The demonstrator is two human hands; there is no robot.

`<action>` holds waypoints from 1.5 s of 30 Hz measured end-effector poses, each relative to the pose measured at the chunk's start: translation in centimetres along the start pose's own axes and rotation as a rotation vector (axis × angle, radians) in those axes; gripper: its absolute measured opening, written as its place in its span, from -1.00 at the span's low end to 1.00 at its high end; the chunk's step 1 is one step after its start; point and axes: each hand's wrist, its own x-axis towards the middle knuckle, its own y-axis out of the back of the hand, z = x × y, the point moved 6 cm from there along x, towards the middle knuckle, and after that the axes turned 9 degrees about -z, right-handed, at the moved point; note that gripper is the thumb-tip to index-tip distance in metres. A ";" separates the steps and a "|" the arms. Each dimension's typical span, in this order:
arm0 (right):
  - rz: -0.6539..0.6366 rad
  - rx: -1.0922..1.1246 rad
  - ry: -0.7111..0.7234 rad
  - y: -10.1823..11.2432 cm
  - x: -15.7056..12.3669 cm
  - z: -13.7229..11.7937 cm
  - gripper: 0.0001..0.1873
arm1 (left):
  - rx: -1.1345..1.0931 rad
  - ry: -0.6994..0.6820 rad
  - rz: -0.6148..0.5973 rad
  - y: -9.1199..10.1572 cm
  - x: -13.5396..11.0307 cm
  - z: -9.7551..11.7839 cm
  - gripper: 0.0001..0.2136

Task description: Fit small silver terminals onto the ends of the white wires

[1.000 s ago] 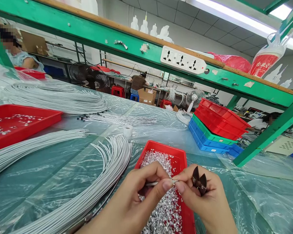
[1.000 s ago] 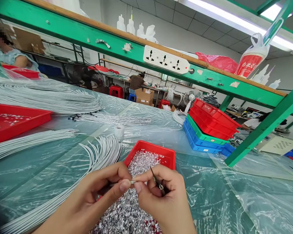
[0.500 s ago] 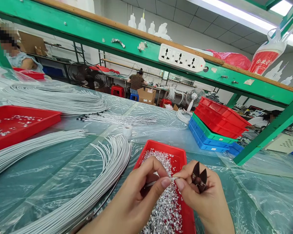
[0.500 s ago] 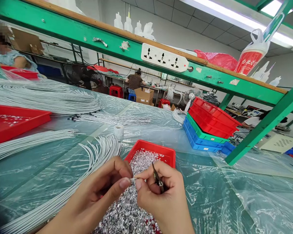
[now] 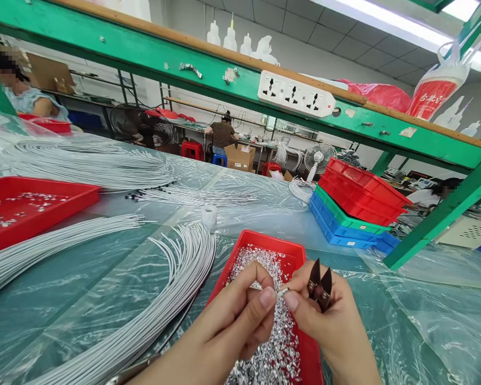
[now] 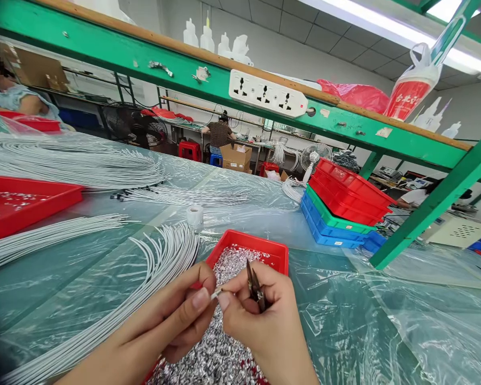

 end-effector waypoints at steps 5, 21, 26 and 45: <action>0.001 0.055 -0.009 0.0 0.0 0.0 -0.93 | -0.031 -0.060 -0.092 0.4 0.3 0.0 -0.70; 0.055 -0.004 0.027 0.1 -0.4 -0.3 -0.94 | 0.257 -0.101 0.156 0.7 0.1 1.1 -0.72; 0.051 0.012 0.018 -0.1 -0.5 -0.3 -0.94 | 0.114 -0.144 0.030 0.6 0.6 0.5 -0.69; -0.017 0.121 0.030 -0.3 -0.8 -0.4 -0.93 | -0.107 -0.137 -0.197 0.5 0.8 0.1 -0.71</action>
